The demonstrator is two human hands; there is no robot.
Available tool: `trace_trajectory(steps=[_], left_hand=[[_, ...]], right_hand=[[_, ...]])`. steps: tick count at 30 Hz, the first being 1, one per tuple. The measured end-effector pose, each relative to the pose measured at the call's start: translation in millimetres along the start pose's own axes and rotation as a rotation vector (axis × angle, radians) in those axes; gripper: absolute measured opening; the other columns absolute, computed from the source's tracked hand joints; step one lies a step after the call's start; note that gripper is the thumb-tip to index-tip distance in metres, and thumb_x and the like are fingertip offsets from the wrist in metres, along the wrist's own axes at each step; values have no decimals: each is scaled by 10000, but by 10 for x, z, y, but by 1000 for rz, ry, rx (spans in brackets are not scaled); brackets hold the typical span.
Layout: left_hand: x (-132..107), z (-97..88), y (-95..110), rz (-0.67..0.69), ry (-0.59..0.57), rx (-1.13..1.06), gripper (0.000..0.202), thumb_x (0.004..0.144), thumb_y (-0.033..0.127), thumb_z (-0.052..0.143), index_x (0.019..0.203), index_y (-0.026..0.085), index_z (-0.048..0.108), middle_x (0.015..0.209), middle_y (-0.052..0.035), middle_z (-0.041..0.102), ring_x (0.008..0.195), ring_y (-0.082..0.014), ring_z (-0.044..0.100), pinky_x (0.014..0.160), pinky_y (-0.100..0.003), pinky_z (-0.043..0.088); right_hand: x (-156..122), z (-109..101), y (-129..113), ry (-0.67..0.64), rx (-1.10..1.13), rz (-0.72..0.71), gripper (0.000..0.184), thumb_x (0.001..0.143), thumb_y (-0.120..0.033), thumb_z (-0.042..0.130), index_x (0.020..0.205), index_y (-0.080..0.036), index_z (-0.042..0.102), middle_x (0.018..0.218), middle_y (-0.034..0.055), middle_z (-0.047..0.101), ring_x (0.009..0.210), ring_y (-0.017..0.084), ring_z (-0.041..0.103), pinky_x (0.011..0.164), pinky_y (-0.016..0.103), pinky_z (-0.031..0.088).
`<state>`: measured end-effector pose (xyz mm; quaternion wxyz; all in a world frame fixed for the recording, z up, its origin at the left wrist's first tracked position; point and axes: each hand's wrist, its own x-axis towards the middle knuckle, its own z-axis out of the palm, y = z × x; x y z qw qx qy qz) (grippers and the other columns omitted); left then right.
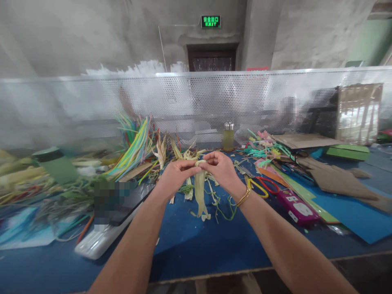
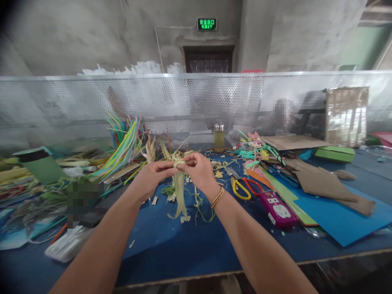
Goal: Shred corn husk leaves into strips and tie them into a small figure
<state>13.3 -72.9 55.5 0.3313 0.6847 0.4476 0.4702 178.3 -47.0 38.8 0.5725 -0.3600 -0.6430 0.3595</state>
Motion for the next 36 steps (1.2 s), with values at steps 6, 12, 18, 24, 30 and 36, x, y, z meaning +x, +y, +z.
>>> trace_trajectory(steps=[6, 12, 18, 24, 30, 36], left_hand=[[-5, -9, -9, 29, 9, 51, 250, 707, 343, 680, 882, 174, 734, 802, -41, 701, 798, -197, 624, 728, -309, 479], [7, 65, -49, 0, 44, -129, 322, 710, 282, 705, 988, 157, 601, 878, -56, 674, 811, -159, 618, 759, -298, 468], [-44, 275, -56, -138, -233, -350, 304, 786, 326, 656, 1042, 176, 586, 968, -74, 673, 863, -183, 639, 803, -327, 477], [-51, 350, -108, -306, -253, -463, 223, 806, 309, 640, 964, 157, 599, 779, -51, 654, 692, -159, 636, 753, -327, 503], [-74, 385, -129, -445, -327, -537, 159, 821, 290, 615, 899, 156, 582, 638, 22, 529, 511, -81, 492, 650, -306, 518], [-89, 434, -184, -483, -439, -430, 121, 843, 285, 558, 862, 165, 558, 576, 52, 453, 460, -59, 411, 589, -258, 489]], right_hand=[[16, -32, 19, -54, -153, -71, 248, 687, -372, 728, 861, -216, 648, 754, 12, 637, 676, 136, 559, 636, 293, 444], [23, -48, 4, -115, -34, -33, 179, 704, -356, 707, 750, -194, 646, 718, 5, 623, 648, 120, 527, 636, 285, 425], [61, -87, 32, -52, 185, 122, 243, 654, -384, 741, 725, -190, 613, 663, -5, 599, 591, 113, 515, 566, 271, 415], [97, -125, 69, 11, 255, 179, 257, 630, -381, 759, 719, -186, 617, 685, 2, 609, 635, 118, 539, 599, 266, 436], [180, -216, 141, 108, 311, 160, 306, 571, -393, 788, 704, -173, 621, 672, -4, 614, 607, 104, 535, 608, 263, 434], [350, -525, 243, 349, 310, 101, 324, 535, -391, 799, 706, -173, 630, 664, 1, 635, 588, 115, 553, 587, 271, 442]])
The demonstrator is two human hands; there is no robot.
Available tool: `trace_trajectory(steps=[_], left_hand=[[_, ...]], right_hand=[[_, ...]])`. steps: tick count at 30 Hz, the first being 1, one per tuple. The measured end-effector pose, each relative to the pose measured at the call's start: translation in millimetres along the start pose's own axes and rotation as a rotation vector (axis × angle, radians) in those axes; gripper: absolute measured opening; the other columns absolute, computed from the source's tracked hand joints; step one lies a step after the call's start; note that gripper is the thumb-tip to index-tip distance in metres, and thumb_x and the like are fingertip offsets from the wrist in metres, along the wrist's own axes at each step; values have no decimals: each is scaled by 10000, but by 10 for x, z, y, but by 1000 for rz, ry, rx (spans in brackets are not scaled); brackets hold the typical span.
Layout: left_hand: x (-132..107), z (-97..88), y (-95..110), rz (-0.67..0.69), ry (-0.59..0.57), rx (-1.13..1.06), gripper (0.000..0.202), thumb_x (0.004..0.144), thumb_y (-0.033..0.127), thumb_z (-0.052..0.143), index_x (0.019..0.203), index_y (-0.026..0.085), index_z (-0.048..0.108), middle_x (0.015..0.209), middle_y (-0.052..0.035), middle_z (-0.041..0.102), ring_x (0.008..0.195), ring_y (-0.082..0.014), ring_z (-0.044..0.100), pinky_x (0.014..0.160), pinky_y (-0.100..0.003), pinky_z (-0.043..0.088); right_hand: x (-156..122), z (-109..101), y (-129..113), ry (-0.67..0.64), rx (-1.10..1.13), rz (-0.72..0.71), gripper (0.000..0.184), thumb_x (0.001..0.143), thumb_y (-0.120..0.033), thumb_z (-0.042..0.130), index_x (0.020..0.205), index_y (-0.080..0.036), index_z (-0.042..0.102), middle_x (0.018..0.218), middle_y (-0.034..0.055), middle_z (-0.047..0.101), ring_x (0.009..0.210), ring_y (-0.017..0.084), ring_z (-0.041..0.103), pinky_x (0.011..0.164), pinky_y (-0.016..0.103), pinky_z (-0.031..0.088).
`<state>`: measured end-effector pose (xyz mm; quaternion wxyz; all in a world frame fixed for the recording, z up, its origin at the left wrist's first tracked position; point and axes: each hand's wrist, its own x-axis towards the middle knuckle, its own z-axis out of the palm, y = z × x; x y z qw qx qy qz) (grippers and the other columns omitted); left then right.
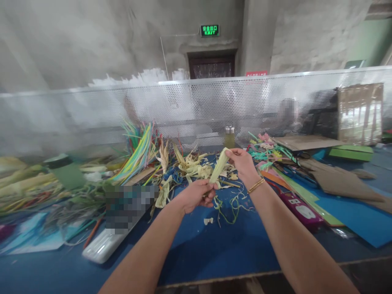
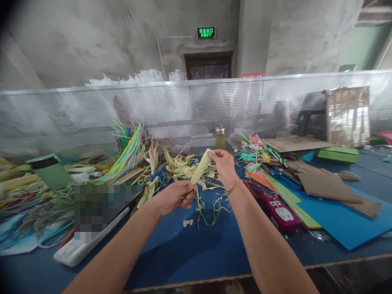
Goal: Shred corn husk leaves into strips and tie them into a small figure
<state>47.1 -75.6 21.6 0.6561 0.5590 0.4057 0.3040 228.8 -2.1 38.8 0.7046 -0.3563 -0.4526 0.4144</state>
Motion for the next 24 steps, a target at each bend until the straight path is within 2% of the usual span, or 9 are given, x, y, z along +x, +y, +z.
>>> trace_trajectory(steps=[7, 9, 11, 14, 16, 17, 19, 22, 24], left_hand=[[-25, -57, -9, -46, -73, 141, 270, 791, 433, 602, 819, 165, 583, 614, 5, 562, 523, -108, 524, 623, -304, 496], [-58, -123, 30, -81, -121, 243, 295, 780, 450, 608, 839, 162, 619, 670, -33, 630, 574, -131, 578, 631, -296, 481], [-78, -219, 80, -76, -77, 342, 286, 768, 428, 622, 867, 160, 644, 767, -74, 687, 662, -158, 623, 658, -292, 468], [-65, -349, 143, 130, 302, 350, 304, 786, 441, 603, 908, 167, 653, 908, -100, 706, 813, -188, 638, 766, -324, 467], [-40, -368, 163, 326, 476, 276, 370, 798, 483, 591, 997, 178, 656, 1058, -108, 686, 981, -214, 616, 868, -347, 444], [-27, -349, 167, 408, 486, 226, 408, 796, 498, 595, 1051, 184, 650, 1121, -108, 667, 1056, -225, 591, 908, -354, 429], [-6, -265, 162, 497, 395, 119, 457, 788, 496, 618, 1121, 184, 632, 1148, -109, 653, 1108, -238, 568, 938, -360, 418], [18, -98, 136, 484, 216, 29, 433, 795, 425, 641, 1143, 170, 607, 1022, -94, 671, 1000, -219, 606, 883, -342, 453], [32, -19, 112, 446, 173, 4, 399, 790, 376, 655, 1125, 169, 591, 919, -71, 666, 878, -192, 622, 803, -315, 480]], right_hand=[[290, -377, -76, 230, 109, -118, 339, 508, -378, 807, 698, -176, 611, 629, -21, 612, 537, 96, 522, 540, 251, 446], [344, -464, -126, 253, 97, -170, 343, 518, -387, 802, 707, -181, 602, 636, -20, 616, 545, 101, 528, 538, 253, 451], [354, -484, -183, 239, 60, -215, 343, 526, -392, 800, 714, -183, 606, 649, -11, 625, 565, 109, 542, 551, 257, 462], [248, -350, -262, 102, -3, -225, 334, 543, -398, 803, 731, -184, 628, 663, -2, 637, 593, 116, 561, 589, 267, 486], [100, -178, -291, -71, -23, -177, 316, 569, -398, 797, 750, -189, 645, 679, 2, 645, 623, 124, 579, 623, 280, 500], [10, -82, -293, -155, -44, -156, 305, 578, -395, 795, 755, -191, 654, 688, 5, 648, 636, 127, 582, 634, 283, 501], [-175, 99, -267, -276, -120, -144, 266, 603, -388, 785, 746, -198, 665, 691, 7, 649, 639, 125, 573, 630, 278, 494], [-391, 290, -164, -407, -160, -65, 209, 652, -379, 750, 729, -207, 660, 669, 4, 638, 603, 121, 556, 586, 274, 476], [-457, 350, -82, -429, -165, -18, 207, 660, -383, 737, 715, -205, 646, 636, -5, 618, 563, 114, 535, 541, 264, 456]])
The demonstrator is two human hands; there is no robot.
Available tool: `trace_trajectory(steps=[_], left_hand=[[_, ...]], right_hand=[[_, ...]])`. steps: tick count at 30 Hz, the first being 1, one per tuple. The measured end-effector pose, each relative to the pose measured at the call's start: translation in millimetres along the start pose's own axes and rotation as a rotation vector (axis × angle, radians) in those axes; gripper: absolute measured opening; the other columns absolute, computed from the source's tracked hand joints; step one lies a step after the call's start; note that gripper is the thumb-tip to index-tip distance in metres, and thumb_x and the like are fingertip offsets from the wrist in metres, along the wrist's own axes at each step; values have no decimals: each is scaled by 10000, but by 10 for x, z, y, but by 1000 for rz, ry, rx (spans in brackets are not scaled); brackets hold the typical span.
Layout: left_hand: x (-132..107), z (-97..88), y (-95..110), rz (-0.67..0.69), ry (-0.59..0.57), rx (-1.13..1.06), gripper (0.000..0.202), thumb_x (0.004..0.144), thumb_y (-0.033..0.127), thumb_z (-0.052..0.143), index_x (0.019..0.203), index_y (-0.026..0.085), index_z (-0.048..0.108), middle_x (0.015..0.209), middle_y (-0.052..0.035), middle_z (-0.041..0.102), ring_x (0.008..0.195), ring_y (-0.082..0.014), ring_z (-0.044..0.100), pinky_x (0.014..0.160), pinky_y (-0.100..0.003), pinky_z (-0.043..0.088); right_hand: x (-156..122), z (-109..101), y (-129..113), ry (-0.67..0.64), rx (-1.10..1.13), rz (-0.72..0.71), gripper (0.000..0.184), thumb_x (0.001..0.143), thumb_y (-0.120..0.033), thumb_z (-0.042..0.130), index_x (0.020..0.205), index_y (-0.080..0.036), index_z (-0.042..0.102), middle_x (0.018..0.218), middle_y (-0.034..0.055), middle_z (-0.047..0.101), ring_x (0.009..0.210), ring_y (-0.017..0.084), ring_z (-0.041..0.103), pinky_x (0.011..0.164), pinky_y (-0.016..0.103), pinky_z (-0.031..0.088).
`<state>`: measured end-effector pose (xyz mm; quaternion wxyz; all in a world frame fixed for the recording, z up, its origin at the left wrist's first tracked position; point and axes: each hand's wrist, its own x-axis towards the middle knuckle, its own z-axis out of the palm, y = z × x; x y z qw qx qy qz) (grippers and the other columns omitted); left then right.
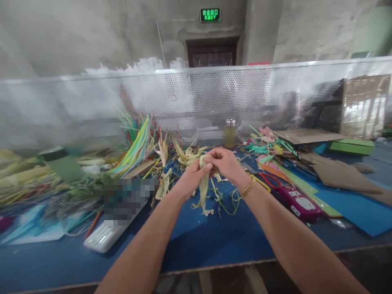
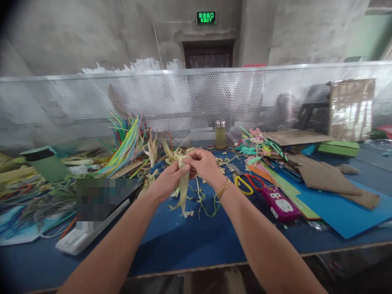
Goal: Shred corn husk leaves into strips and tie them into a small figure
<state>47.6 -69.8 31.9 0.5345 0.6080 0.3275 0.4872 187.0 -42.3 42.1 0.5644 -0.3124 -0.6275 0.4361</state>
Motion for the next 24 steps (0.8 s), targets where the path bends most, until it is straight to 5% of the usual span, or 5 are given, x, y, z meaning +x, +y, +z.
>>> trace_trajectory(steps=[7, 14, 24], left_hand=[[3, 44, -100, -134, 31, -31, 154, 846, 309, 557, 902, 165, 547, 661, 5, 538, 537, -99, 503, 600, -263, 477], [-32, 70, -162, -306, -107, -144, 145, 853, 296, 558, 903, 160, 546, 599, 57, 396, 484, -64, 375, 542, -215, 435], [-66, 70, -76, -497, -147, -127, 96, 826, 218, 575, 902, 165, 548, 609, 60, 385, 495, -50, 367, 573, -210, 445]], right_hand=[[72, -51, 118, 117, -45, -48, 215, 651, -383, 723, 706, -192, 641, 635, -5, 613, 574, 109, 527, 561, 253, 442], [224, -311, 122, 351, 12, -74, 284, 579, -394, 769, 690, -171, 633, 676, 4, 621, 629, 110, 526, 660, 271, 447], [275, -499, 108, 453, 38, -77, 263, 575, -372, 767, 689, -174, 638, 689, 2, 619, 656, 118, 536, 701, 281, 455]])
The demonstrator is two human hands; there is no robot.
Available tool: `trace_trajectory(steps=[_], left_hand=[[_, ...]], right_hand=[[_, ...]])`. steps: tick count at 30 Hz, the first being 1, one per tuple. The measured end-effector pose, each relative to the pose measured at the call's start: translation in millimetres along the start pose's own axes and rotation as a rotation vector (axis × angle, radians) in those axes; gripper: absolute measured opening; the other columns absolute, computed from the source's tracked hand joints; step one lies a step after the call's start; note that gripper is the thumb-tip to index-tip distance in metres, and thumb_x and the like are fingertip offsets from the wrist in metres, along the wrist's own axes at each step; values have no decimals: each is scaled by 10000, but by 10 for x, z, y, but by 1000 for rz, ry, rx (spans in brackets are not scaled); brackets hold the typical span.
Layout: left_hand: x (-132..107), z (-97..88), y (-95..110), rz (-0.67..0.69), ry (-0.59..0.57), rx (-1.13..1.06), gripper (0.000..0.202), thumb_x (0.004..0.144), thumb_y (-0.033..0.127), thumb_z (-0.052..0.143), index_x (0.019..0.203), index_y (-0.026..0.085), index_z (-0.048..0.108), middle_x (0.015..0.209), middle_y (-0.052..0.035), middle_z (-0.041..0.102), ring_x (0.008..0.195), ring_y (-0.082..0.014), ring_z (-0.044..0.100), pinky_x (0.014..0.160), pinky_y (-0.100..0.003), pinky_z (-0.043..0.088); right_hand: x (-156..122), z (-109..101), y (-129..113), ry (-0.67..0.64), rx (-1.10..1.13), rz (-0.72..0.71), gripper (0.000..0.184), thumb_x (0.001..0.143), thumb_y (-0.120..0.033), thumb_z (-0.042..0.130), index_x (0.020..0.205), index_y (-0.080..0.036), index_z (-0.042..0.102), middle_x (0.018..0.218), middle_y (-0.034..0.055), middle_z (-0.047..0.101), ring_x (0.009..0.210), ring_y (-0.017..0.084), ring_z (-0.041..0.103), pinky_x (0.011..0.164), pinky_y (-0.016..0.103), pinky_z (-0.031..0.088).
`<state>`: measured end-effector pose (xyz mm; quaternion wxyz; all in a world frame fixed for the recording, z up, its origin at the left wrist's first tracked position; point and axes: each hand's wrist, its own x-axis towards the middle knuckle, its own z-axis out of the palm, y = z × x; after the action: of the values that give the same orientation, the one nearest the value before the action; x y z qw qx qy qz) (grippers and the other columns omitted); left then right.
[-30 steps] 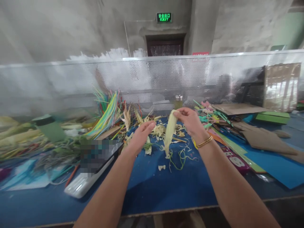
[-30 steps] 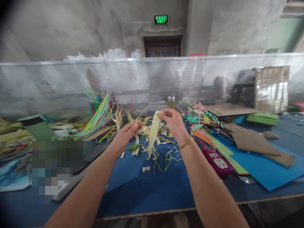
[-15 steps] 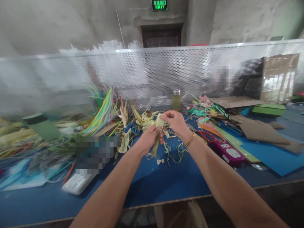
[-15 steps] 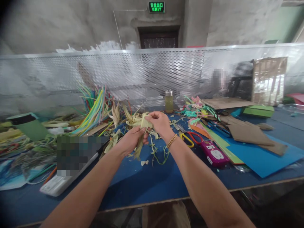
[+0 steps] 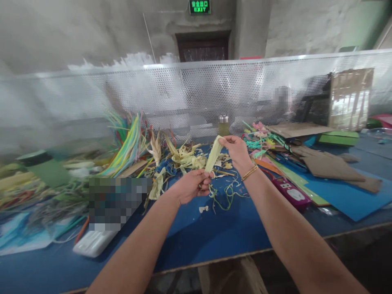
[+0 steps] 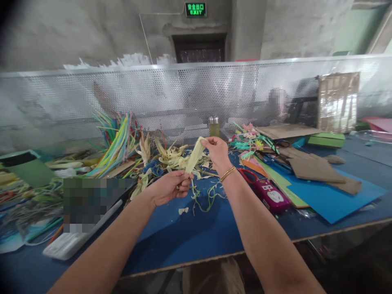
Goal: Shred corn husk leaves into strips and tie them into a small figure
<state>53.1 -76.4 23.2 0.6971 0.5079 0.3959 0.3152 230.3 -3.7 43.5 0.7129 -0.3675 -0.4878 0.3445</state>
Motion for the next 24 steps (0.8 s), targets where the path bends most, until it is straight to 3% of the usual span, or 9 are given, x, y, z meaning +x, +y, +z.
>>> trace_trajectory(steps=[5, 10, 13, 18, 24], left_hand=[[24, 13, -11, -5, -17, -67, 105, 779, 141, 571, 870, 160, 521, 622, 47, 393, 480, -39, 346, 439, -133, 284], [33, 36, -18, 19, -17, -49, 115, 738, 82, 503, 823, 160, 497, 581, 61, 313, 432, -34, 247, 396, -144, 154], [35, 75, -26, 8, 32, -16, 26, 791, 181, 494, 807, 162, 498, 574, 67, 275, 419, -37, 203, 385, -154, 124], [67, 139, -73, 70, 96, -52, 305, 863, 439, 488, 851, 142, 556, 573, 74, 231, 416, -37, 166, 375, -151, 126], [114, 156, -112, 88, 111, -109, 258, 893, 361, 463, 880, 133, 584, 563, 77, 214, 412, -40, 157, 373, -138, 109]], right_hand=[[12, -10, 14, 19, -11, 1, 261, 576, -374, 759, 693, -179, 631, 688, 0, 616, 672, 124, 544, 711, 287, 459], [15, -11, 32, 19, -15, -5, 239, 592, -361, 751, 689, -182, 628, 689, 6, 614, 669, 127, 543, 688, 286, 456], [26, -25, 49, 16, -21, -3, 229, 602, -361, 744, 693, -184, 629, 697, 11, 617, 674, 130, 547, 690, 290, 460], [67, -53, 97, 31, -16, -5, 250, 594, -374, 752, 703, -182, 634, 717, 15, 630, 689, 136, 561, 701, 303, 461], [84, -67, 115, 57, -29, -7, 248, 594, -371, 750, 698, -180, 630, 708, 17, 634, 675, 133, 557, 690, 295, 461]])
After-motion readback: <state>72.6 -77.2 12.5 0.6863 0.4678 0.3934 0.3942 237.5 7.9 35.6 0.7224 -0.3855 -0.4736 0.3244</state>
